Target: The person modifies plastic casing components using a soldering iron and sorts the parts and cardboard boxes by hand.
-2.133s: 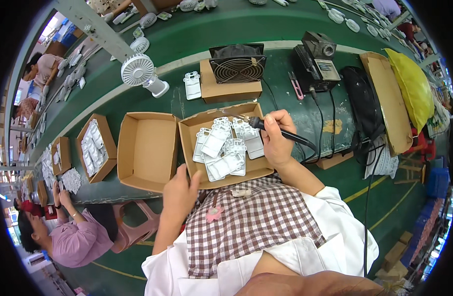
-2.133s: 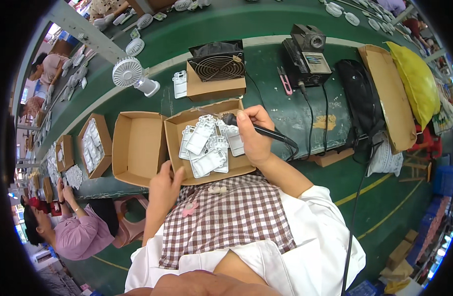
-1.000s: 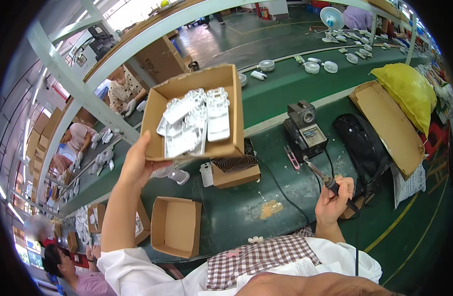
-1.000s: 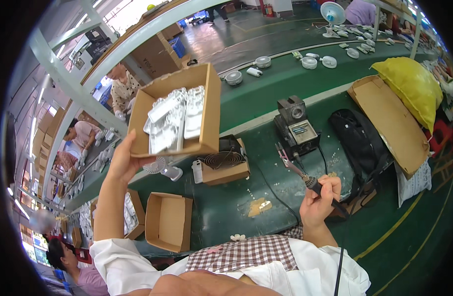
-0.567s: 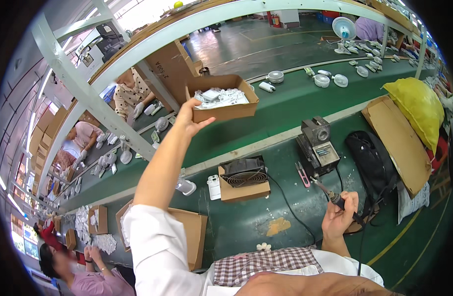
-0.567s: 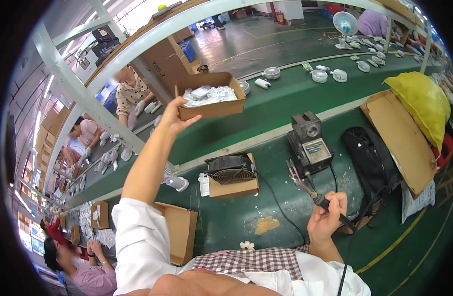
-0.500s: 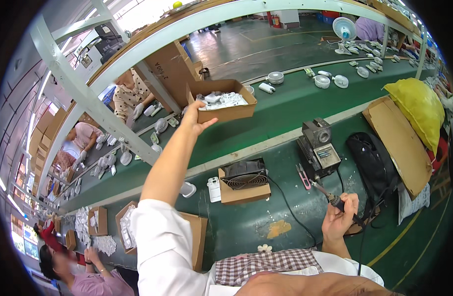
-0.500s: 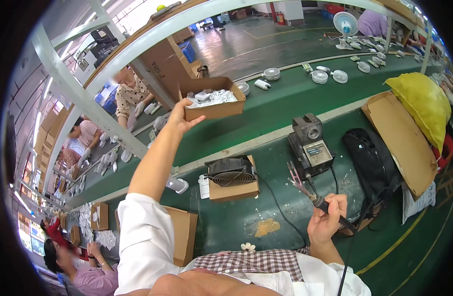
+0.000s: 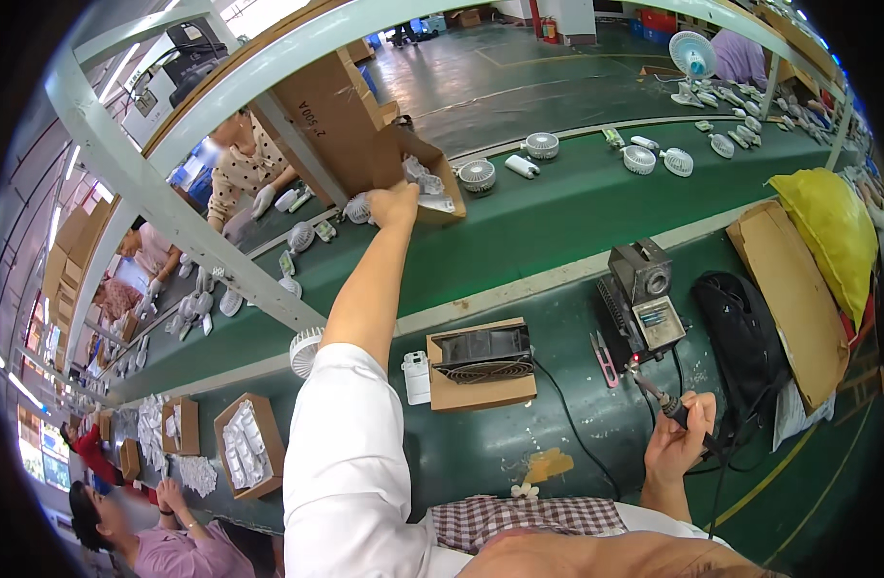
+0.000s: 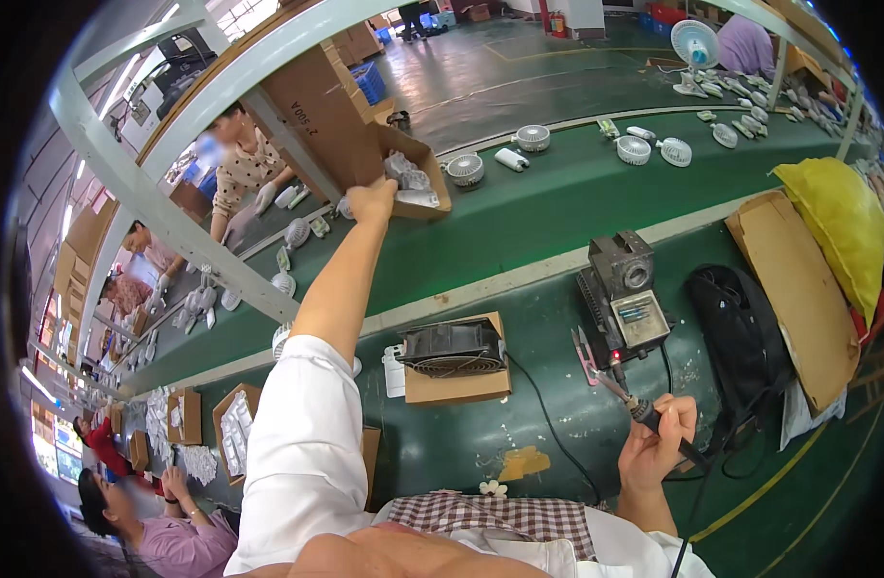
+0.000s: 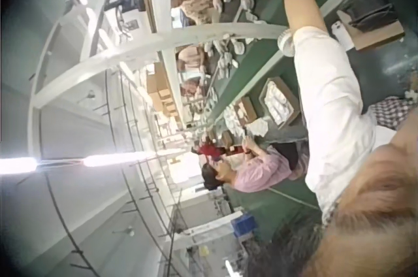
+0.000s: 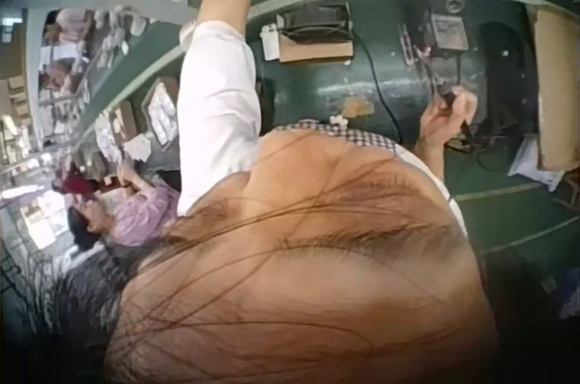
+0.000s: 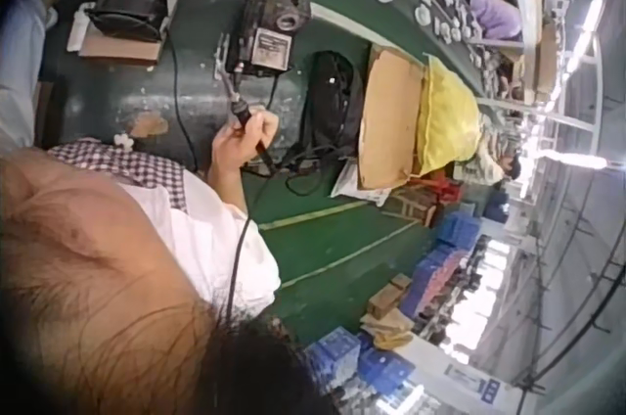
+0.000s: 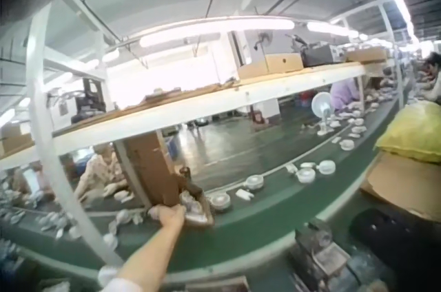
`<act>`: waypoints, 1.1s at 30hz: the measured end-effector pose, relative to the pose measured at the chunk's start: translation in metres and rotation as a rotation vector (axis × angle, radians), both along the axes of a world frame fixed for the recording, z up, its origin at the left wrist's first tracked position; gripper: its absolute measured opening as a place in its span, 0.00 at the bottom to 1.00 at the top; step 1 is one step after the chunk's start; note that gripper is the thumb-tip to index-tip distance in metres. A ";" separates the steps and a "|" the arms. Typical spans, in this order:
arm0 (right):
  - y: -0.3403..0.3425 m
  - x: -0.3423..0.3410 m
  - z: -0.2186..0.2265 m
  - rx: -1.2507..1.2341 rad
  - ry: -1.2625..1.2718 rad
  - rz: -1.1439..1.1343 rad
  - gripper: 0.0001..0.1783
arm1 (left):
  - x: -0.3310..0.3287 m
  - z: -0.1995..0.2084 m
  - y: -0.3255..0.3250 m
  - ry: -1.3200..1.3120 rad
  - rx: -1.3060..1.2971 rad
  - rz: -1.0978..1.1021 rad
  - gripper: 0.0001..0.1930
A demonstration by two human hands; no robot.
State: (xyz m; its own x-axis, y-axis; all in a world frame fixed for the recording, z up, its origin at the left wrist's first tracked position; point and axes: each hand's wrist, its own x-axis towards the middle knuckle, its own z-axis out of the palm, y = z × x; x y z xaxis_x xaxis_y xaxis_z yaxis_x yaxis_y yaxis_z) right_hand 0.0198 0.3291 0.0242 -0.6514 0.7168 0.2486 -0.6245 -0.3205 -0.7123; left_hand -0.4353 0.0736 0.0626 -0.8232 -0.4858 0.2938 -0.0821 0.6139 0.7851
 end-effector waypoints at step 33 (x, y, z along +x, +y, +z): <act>-0.037 0.040 0.029 0.165 0.088 -0.013 0.15 | 0.429 0.150 -0.129 0.221 0.170 -0.678 0.30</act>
